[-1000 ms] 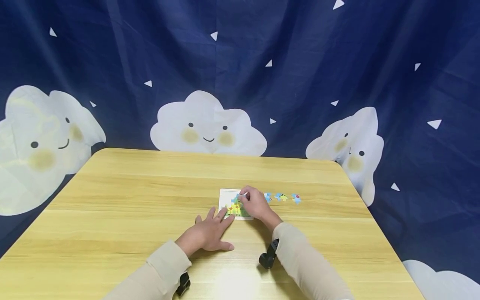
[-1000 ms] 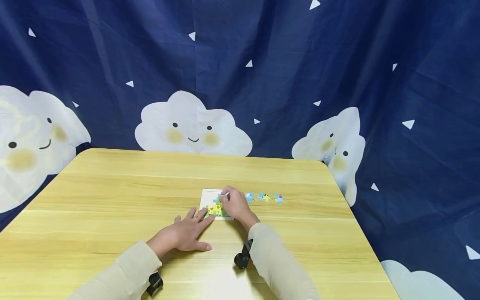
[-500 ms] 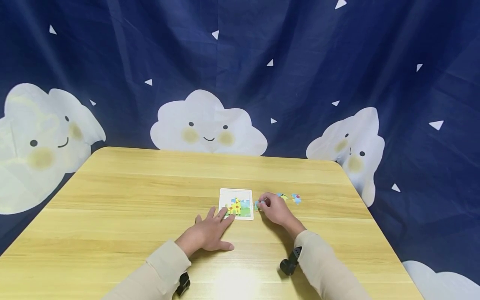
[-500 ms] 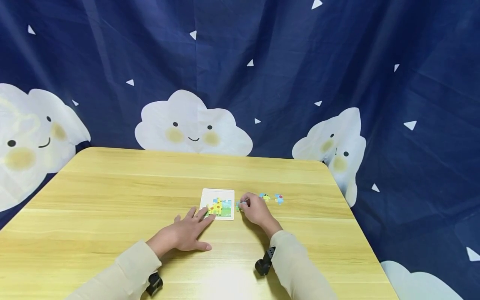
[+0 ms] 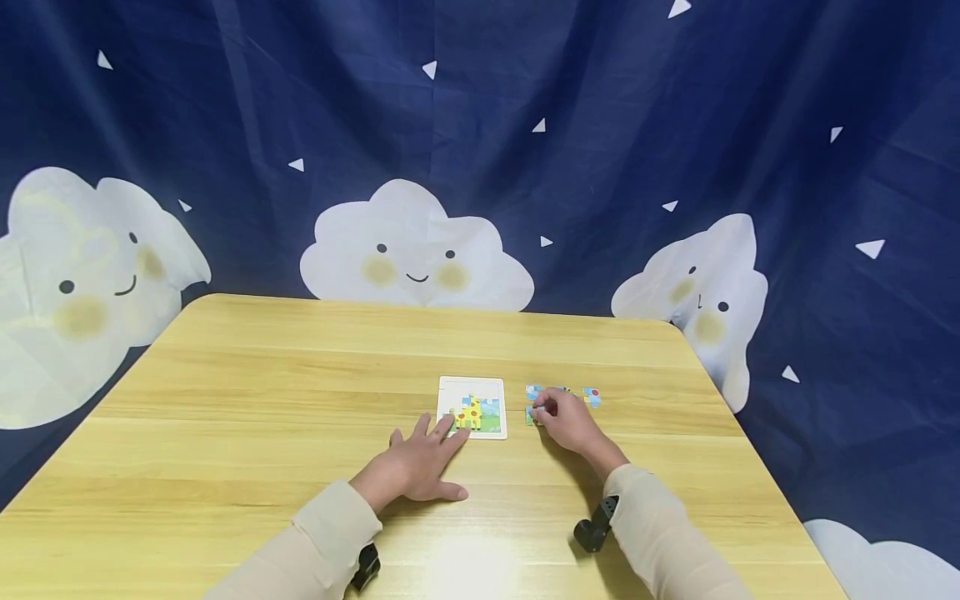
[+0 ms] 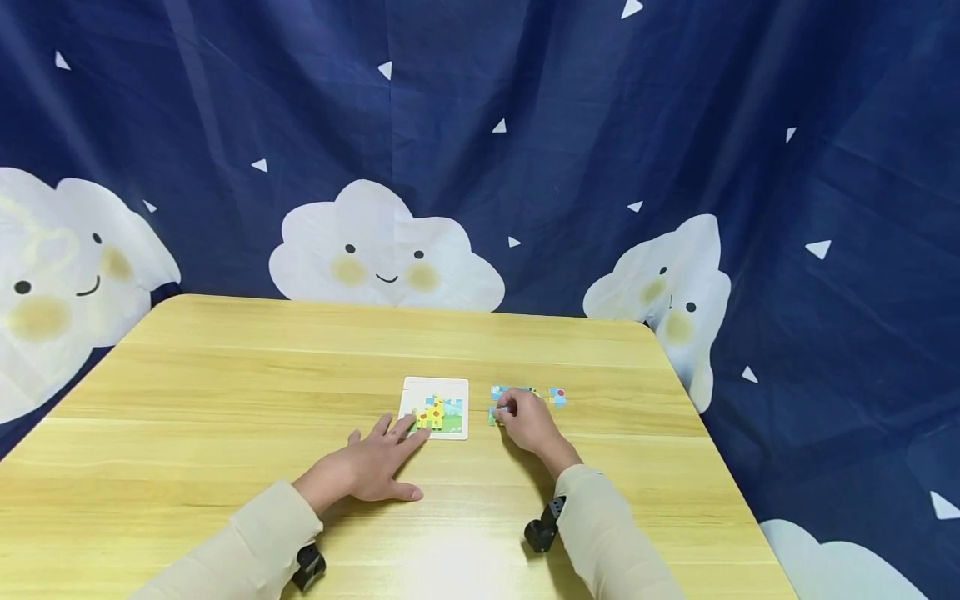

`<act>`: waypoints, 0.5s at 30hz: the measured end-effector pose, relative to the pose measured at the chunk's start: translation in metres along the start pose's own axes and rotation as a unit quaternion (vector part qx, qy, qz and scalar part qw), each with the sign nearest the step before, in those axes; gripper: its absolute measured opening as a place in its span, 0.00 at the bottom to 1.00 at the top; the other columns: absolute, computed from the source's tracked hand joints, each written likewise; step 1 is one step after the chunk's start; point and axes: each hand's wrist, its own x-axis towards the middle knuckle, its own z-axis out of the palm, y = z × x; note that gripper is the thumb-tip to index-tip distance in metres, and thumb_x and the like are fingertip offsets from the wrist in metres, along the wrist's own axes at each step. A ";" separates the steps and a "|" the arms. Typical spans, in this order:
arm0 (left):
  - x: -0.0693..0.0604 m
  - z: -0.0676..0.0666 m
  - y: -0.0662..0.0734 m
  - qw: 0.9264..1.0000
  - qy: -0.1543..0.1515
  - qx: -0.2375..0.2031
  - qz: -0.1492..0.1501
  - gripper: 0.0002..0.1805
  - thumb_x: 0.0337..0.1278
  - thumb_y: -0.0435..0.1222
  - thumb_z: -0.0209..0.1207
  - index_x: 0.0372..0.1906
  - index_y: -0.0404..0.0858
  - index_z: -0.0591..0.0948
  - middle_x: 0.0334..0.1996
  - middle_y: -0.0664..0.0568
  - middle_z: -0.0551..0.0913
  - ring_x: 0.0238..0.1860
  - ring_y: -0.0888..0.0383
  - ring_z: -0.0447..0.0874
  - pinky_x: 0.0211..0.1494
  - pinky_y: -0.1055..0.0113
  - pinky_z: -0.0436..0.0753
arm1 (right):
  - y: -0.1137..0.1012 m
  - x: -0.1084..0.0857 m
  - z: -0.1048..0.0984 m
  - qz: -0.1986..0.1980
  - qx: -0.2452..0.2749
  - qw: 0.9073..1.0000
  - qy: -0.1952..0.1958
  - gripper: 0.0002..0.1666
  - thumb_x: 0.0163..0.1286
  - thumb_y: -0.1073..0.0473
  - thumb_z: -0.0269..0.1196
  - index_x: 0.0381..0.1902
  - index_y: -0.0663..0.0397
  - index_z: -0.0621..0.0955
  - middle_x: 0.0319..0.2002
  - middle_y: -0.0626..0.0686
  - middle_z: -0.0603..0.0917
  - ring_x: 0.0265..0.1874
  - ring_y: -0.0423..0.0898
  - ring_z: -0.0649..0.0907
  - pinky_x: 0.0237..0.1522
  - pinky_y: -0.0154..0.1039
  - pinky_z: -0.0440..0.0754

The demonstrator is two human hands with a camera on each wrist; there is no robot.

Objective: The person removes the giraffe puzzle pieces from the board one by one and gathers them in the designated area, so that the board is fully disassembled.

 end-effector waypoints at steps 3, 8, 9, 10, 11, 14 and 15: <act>0.000 0.000 0.000 1.000 0.000 -0.001 0.000 0.49 0.49 0.66 0.55 0.74 0.50 0.55 0.75 0.47 0.50 0.72 0.37 0.47 0.60 0.30 0.58 | 0.001 -0.001 -0.002 0.002 0.001 1.000 0.002 0.03 0.62 0.63 0.64 0.30 0.54 0.78 0.28 0.48 0.77 0.30 0.42 0.73 0.35 0.37 0.72; 0.000 0.000 0.000 1.000 -0.001 0.000 -0.001 0.49 0.49 0.66 0.55 0.74 0.51 0.55 0.75 0.47 0.50 0.72 0.36 0.47 0.60 0.30 0.58 | 0.000 -0.002 -0.002 0.011 0.006 1.000 0.004 0.03 0.63 0.63 0.64 0.30 0.54 0.78 0.29 0.49 0.78 0.30 0.43 0.74 0.37 0.38 0.73; 0.000 0.000 0.000 1.000 -0.001 0.001 -0.002 0.49 0.49 0.66 0.55 0.74 0.51 0.55 0.75 0.47 0.50 0.72 0.36 0.47 0.60 0.30 0.58 | 0.000 -0.002 -0.003 0.011 0.008 1.000 0.004 0.03 0.63 0.63 0.64 0.30 0.54 0.78 0.29 0.49 0.78 0.30 0.43 0.74 0.37 0.38 0.73; 0.000 0.000 0.000 1.000 -0.001 0.002 -0.002 0.49 0.49 0.66 0.55 0.74 0.51 0.55 0.75 0.47 0.50 0.72 0.37 0.47 0.60 0.30 0.58 | 0.000 -0.002 -0.003 0.012 0.009 1.000 0.005 0.03 0.63 0.63 0.64 0.30 0.54 0.79 0.29 0.49 0.78 0.30 0.43 0.74 0.37 0.38 0.73; 0.000 0.000 0.000 1.000 -0.001 0.003 -0.002 0.49 0.49 0.66 0.55 0.74 0.51 0.55 0.75 0.47 0.50 0.72 0.37 0.47 0.60 0.30 0.58 | 0.000 -0.002 -0.003 0.011 0.011 1.000 0.005 0.03 0.63 0.63 0.64 0.31 0.54 0.78 0.29 0.49 0.78 0.30 0.43 0.74 0.37 0.38 0.73; 0.000 0.000 0.000 1.000 -0.002 0.005 -0.002 0.49 0.49 0.66 0.55 0.74 0.51 0.55 0.75 0.47 0.50 0.72 0.37 0.47 0.59 0.30 0.58 | -0.001 -0.003 -0.002 0.010 0.010 1.000 0.008 0.03 0.62 0.63 0.64 0.31 0.55 0.79 0.30 0.49 0.79 0.30 0.43 0.75 0.36 0.38 0.74; 0.000 0.000 0.000 1.000 -0.002 0.005 -0.002 0.49 0.49 0.66 0.55 0.73 0.51 0.55 0.75 0.47 0.50 0.72 0.37 0.47 0.59 0.30 0.58 | -0.001 -0.004 -0.002 0.011 0.009 1.000 0.009 0.03 0.62 0.63 0.64 0.31 0.55 0.79 0.30 0.49 0.79 0.30 0.43 0.75 0.37 0.38 0.74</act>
